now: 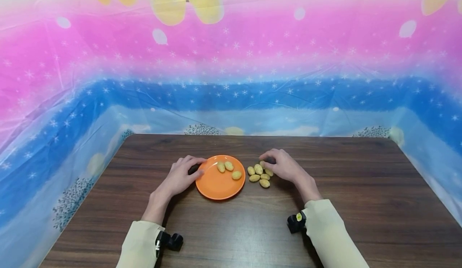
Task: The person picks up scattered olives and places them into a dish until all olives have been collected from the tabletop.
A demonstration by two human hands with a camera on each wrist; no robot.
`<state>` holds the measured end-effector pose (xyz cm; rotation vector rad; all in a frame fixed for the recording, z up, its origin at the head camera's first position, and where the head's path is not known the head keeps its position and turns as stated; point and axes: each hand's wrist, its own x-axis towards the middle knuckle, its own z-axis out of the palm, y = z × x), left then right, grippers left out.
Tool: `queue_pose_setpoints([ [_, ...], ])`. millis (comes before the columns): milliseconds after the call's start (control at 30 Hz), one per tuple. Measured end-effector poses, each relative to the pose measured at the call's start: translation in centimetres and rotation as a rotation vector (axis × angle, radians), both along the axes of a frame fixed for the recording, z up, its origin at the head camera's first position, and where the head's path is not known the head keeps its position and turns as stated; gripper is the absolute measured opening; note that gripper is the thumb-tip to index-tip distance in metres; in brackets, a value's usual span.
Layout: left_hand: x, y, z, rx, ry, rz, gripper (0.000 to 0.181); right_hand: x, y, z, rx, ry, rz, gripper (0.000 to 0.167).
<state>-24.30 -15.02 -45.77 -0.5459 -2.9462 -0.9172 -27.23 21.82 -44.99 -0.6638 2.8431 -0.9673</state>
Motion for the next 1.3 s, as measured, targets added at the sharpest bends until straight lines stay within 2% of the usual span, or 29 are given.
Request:
queue_pose_setpoints([
  [200, 0.1, 0.0, 0.1, 0.002, -0.002, 0.001, 0.040, 0.1, -0.2, 0.1, -0.002, -0.014, -0.010, 0.025],
  [533, 0.2, 0.1, 0.2, -0.001, -0.004, 0.004, 0.040, 0.2, -0.2, 0.1, -0.026, 0.074, -0.043, 0.023],
  [1100, 0.2, 0.1, 0.3, 0.000, -0.001, 0.006, 0.041, 0.7, -0.7, 0.8, -0.012, 0.135, -0.067, 0.025],
  [1300, 0.2, 0.1, 0.2, 0.002, 0.000, 0.008, 0.041, 1.1, -1.3, 1.2, -0.030, 0.144, -0.048, 0.024],
])
